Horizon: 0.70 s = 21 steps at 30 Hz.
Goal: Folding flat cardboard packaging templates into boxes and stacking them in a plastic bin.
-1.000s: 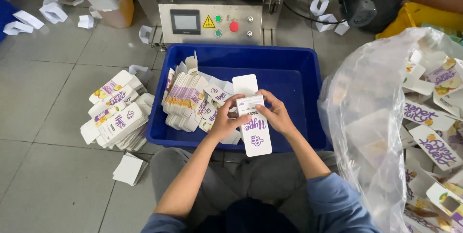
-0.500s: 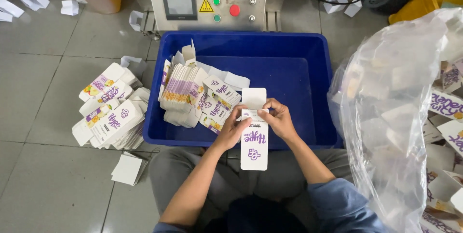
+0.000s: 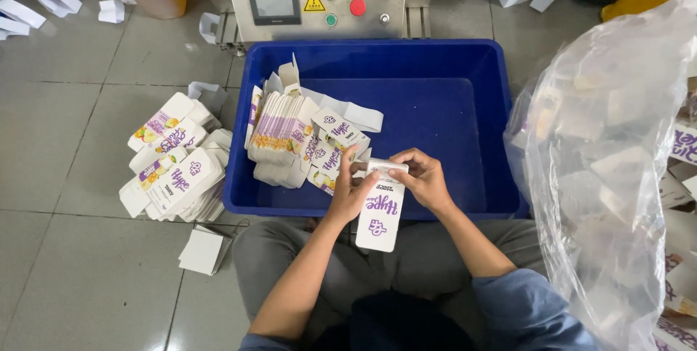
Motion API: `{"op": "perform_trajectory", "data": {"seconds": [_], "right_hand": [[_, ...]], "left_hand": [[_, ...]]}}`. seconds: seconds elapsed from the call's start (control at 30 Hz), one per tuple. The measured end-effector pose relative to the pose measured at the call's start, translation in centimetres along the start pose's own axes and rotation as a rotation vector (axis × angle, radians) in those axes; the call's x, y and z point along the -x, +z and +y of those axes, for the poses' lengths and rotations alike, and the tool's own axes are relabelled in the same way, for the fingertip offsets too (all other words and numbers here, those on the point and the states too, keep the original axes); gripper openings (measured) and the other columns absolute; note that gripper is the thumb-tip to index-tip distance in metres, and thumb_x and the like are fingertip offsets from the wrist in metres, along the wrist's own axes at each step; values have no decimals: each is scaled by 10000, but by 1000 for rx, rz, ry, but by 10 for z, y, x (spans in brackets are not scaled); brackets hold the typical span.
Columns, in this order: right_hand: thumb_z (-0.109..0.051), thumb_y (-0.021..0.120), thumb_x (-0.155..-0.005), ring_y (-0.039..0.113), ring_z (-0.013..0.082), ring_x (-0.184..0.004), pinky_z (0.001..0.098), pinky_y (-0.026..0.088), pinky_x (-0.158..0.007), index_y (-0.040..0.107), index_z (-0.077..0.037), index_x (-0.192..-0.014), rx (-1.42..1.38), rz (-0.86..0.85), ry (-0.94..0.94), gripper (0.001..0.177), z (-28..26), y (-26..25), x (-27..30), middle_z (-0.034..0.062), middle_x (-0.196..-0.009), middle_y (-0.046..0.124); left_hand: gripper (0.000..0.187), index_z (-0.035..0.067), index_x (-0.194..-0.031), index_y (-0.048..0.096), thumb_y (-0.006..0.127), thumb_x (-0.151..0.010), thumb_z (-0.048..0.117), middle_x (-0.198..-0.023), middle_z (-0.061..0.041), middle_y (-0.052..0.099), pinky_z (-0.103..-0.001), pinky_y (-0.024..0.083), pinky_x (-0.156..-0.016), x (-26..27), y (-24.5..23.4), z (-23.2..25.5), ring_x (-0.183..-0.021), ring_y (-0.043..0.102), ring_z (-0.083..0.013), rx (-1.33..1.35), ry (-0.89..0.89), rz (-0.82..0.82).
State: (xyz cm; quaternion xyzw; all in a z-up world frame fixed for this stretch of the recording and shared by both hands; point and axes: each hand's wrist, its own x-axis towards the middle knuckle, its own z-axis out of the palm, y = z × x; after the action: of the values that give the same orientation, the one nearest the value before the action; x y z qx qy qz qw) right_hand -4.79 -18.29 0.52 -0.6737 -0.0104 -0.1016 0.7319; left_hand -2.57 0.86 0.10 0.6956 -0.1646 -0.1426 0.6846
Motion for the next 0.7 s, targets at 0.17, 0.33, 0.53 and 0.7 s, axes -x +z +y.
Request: {"op": "perform_trajectory", "data": {"seconds": [0.17, 0.33, 0.53, 0.7], "right_hand": [[27, 884, -771, 751, 277, -876, 347, 643, -697, 717, 44, -864, 91, 121, -72, 192, 9, 4, 5, 178, -978, 718], [-1, 900, -768, 702, 254, -928, 366, 610, -795, 730, 29, -878, 107, 139, -68, 204, 22, 7, 7, 177, -1066, 688], [-109, 817, -876, 719, 254, -984, 397, 585, -827, 727, -5, -1024, 81, 19, 139, 202, 10, -1, -3, 181, -1084, 745], [-120, 856, -840, 740, 340, -993, 420, 608, -786, 774, -30, -1147, 368, 22, 49, 331, 0, -9, -5, 201, -1029, 775]], "left_hand": [[892, 29, -1522, 326, 757, -887, 484, -1181, -243, 633, -361, 607, -674, 6, 11, 21, -830, 734, -281, -131, 41, 37], [1133, 44, -1529, 302, 863, -575, 284, -1182, -242, 599, -627, 595, -849, 11, 26, 4, -1016, 672, -505, -551, 50, 147], [1073, 108, -1522, 362, 802, -554, 253, -1124, -160, 573, -526, 615, -752, 6, 22, -10, -944, 697, -423, -670, 106, 138], [1066, 100, -1522, 371, 787, -552, 247, -1094, -165, 574, -518, 605, -709, 8, 24, -4, -905, 698, -424, -604, 87, 116]]}}
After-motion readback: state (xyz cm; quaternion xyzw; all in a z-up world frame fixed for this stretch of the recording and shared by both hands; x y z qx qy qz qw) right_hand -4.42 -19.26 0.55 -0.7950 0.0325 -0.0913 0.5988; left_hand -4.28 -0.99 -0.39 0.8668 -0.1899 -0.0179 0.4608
